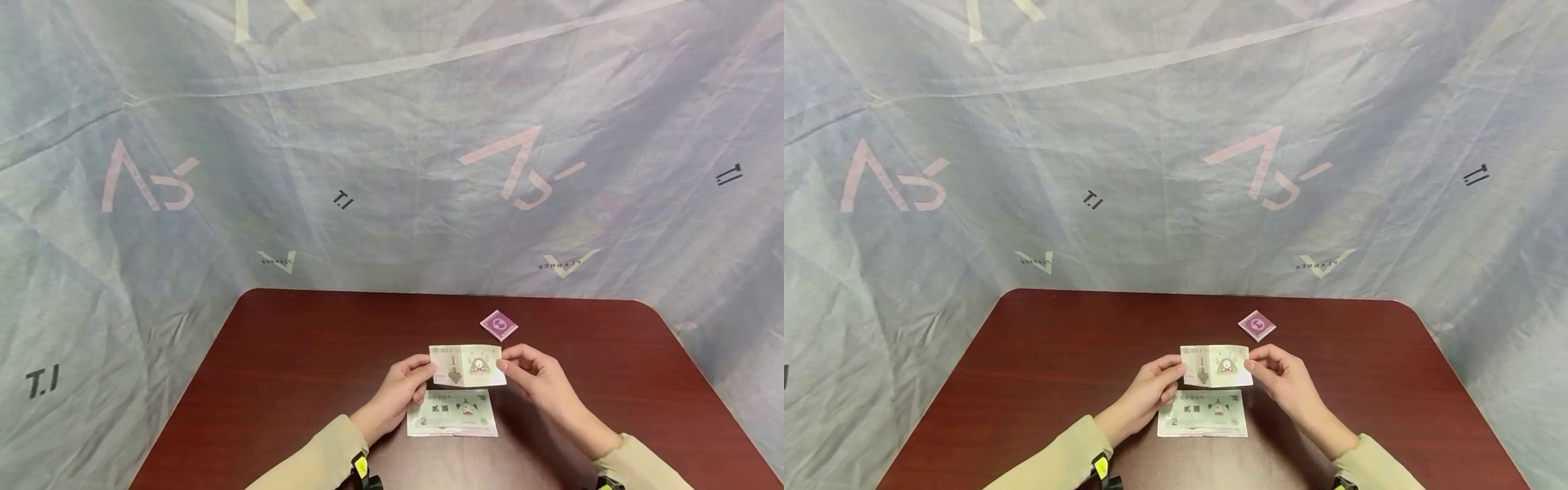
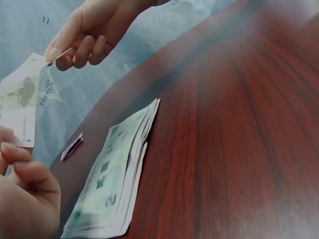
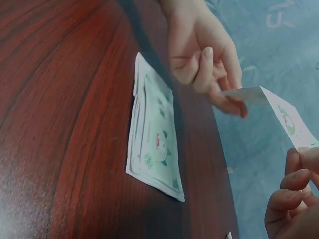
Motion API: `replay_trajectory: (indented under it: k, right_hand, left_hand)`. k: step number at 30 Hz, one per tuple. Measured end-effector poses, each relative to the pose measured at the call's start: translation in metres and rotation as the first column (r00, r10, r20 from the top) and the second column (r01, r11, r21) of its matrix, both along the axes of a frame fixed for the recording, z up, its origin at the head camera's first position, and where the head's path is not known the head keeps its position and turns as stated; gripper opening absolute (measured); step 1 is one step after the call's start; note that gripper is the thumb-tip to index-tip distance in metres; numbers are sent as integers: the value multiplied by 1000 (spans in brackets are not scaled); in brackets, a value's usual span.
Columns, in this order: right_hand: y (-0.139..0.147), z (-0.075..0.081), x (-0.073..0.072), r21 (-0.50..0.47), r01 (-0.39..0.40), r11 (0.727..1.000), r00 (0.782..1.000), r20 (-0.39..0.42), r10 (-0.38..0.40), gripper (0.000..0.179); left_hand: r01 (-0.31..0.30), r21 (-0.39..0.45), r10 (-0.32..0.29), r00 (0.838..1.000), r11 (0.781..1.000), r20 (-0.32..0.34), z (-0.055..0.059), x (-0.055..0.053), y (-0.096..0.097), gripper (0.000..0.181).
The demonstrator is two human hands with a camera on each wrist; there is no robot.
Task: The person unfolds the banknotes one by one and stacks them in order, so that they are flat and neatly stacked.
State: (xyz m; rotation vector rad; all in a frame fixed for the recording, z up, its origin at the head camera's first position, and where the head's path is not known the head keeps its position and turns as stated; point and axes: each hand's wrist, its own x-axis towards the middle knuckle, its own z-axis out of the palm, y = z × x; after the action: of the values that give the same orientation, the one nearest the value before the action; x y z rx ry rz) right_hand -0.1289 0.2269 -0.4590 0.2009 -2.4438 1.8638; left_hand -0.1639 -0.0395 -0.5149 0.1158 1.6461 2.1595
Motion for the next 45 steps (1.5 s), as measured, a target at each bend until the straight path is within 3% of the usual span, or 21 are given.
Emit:
replay_trajectory:
  k: [5, 10, 13, 17, 20, 26, 30, 33, 39, 45]
  right_hand:
    - [1, -5, 1, 60, 33, 998, 999, -33, -31, 10]
    - [-4, -12, 4, 160, 62, 985, 994, -101, -47, 6]
    - [-6, -17, 6, 201, 45, 979, 992, -121, -21, 13]
    - [-8, -23, 10, 263, 18, 965, 988, -150, 23, 27]
    - [-9, -26, 12, 322, 53, 945, 975, -220, 21, 33]
    - [-11, -29, 14, 373, 106, 922, 931, -362, 40, 34]
    - [-13, -33, 14, 406, 91, 909, 913, -398, 86, 26]
    - [-15, -36, 14, 421, 72, 904, 914, -392, 110, 25]
    - [-16, -43, 15, 430, 35, 902, 905, -398, 154, 24]
    - [-15, -48, 15, 454, 29, 890, 892, -414, 182, 25]
  left_hand:
    - [-91, -120, 76, 989, 989, -124, 4, 4, -8, 24]
    - [-191, -226, 131, 958, 955, -255, 6, 10, -13, 17]
    - [-197, -272, 99, 936, 942, -337, 8, 14, -17, 23]
    - [-172, -338, 13, 905, 925, -425, 9, 19, -24, 26]
    - [-187, -386, -31, 869, 903, -494, 8, 22, -27, 20]
    - [-271, -469, -104, 769, 841, -631, 5, 23, -28, 13]
    - [-299, -492, -139, 727, 818, -672, 6, 24, -30, 10]
    - [-304, -509, -162, 714, 805, -681, 6, 24, -31, 12]
    - [-286, -570, -225, 714, 770, -663, 2, 26, -32, 12]
    - [-266, -589, -271, 696, 763, -665, -3, 28, -35, 12]
